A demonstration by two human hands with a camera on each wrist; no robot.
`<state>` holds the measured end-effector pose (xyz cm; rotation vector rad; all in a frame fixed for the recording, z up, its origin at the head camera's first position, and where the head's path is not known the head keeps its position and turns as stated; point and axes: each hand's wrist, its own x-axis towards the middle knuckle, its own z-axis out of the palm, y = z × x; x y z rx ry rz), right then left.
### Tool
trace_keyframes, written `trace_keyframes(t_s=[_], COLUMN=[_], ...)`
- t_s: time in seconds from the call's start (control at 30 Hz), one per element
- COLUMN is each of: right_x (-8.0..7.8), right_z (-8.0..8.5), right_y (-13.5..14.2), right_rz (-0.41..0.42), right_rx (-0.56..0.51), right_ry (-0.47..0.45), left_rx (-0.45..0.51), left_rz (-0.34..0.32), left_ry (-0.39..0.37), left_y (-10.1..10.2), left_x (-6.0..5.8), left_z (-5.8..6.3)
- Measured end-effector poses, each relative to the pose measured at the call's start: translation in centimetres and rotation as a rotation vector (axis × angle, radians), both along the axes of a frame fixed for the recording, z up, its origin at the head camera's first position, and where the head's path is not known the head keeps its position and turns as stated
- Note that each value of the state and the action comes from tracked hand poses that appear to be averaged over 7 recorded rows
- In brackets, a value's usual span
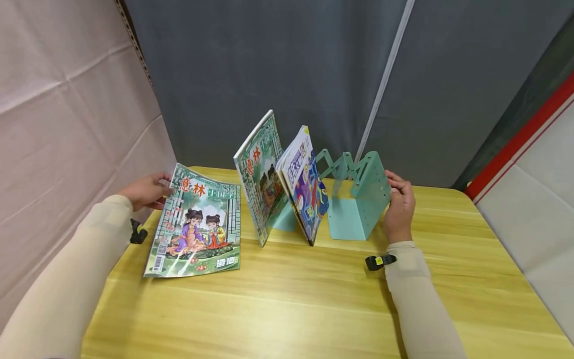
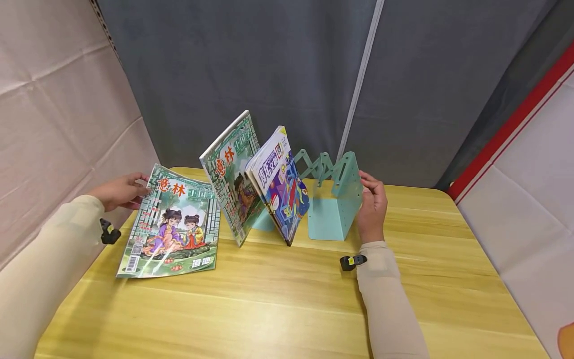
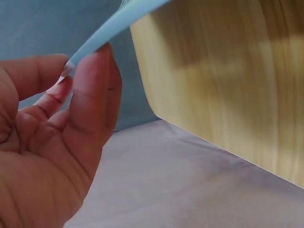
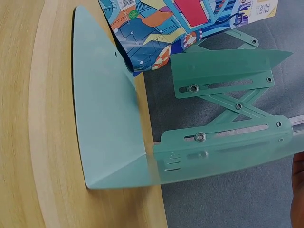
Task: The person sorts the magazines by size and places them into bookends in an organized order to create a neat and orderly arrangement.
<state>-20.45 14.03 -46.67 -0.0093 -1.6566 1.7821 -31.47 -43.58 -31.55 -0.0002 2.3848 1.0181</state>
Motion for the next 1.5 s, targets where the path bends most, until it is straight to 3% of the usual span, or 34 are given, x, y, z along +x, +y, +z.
trace_keyframes(t_s=[0.37,0.63,0.93,1.13,1.5], right_x=[0.0,0.0,-0.1,-0.1,0.1], right_z=[0.0,0.0,0.1,-0.1,0.1], right_y=[0.1,0.1,0.1,0.1,0.0], right_rz=[0.007,0.009,0.025,0.035,0.019], right_rx=[-0.009,-0.034,-0.055,-0.061,-0.048], right_ry=[0.026,0.022,0.038,0.042,0.01], left_rx=[0.012,-0.001,0.001,-0.01,0.108], left_rz=[-0.045,-0.054,-0.133,-0.15,-0.193], left_ry=[0.044,0.102,0.277,0.361,0.496], left_y=[0.8,0.9,1.4,1.8,2.6], left_x=[1.8,3.0,5.6,7.2,9.9], left_z=[1.7,2.1,3.0,3.5,4.6])
